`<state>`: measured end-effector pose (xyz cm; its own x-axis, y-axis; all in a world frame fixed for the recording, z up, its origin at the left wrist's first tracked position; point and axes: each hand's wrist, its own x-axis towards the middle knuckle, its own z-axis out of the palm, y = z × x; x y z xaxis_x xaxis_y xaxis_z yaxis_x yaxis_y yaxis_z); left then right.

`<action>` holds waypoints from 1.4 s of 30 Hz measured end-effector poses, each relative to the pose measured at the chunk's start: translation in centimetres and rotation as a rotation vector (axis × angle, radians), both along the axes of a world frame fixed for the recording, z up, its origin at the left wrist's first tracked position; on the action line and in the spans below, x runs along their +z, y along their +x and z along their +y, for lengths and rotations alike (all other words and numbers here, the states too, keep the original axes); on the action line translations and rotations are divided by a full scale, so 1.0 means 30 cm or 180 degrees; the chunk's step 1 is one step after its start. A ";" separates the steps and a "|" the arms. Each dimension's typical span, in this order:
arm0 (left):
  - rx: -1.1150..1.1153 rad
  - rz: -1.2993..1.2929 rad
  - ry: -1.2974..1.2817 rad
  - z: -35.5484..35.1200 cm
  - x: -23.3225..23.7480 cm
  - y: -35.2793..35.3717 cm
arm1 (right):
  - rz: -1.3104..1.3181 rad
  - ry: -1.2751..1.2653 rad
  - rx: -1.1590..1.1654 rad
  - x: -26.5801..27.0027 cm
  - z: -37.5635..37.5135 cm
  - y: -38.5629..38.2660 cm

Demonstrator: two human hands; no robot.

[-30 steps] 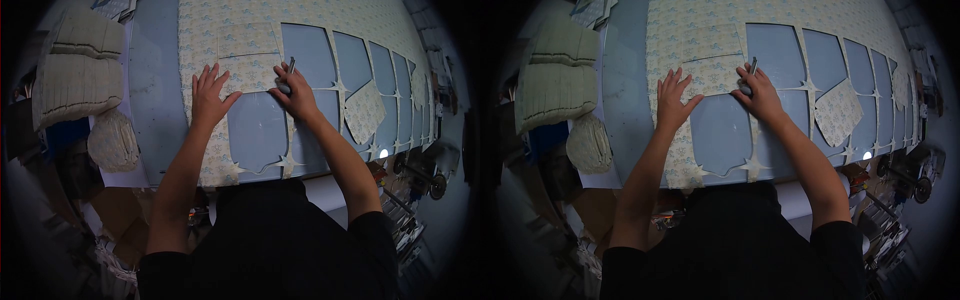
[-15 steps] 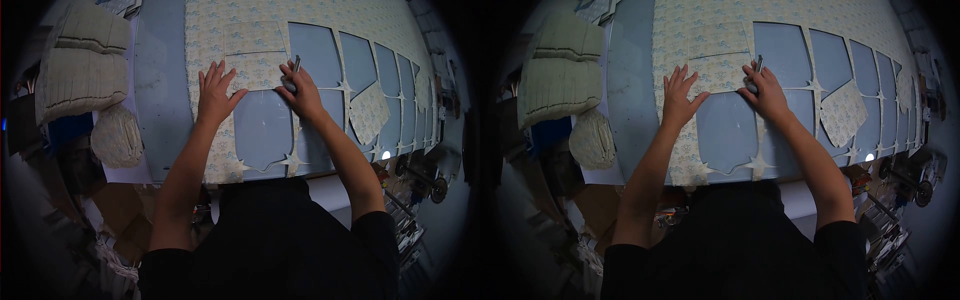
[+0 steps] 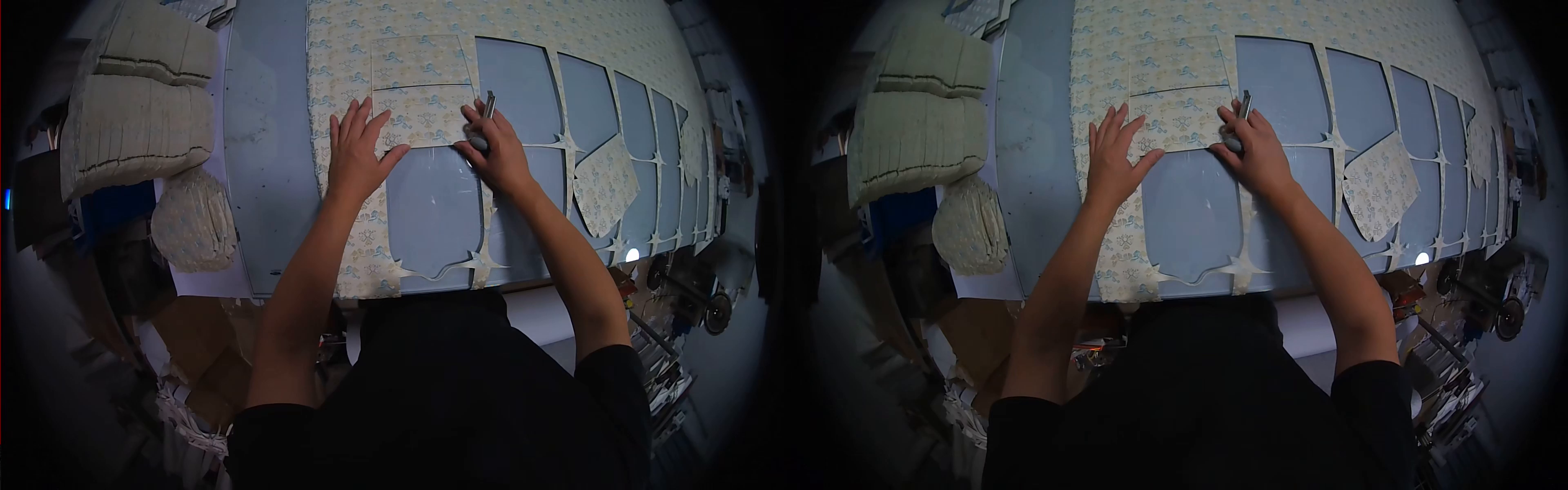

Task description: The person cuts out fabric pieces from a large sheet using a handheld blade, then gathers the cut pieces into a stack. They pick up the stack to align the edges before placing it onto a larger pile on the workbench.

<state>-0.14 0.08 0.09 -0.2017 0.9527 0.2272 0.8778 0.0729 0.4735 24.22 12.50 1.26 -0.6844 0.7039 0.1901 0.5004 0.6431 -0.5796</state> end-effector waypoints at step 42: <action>-0.0021 0.0104 -0.0085 0.000 -0.005 0.000 | 0.0020 -0.0015 -0.0045 -0.007 -0.001 0.002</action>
<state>-0.15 0.08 -0.05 -0.1883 0.9598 0.2082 0.8932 0.0793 0.4425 24.27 12.48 1.07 -0.6731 0.7144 0.1910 0.5058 0.6332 -0.5859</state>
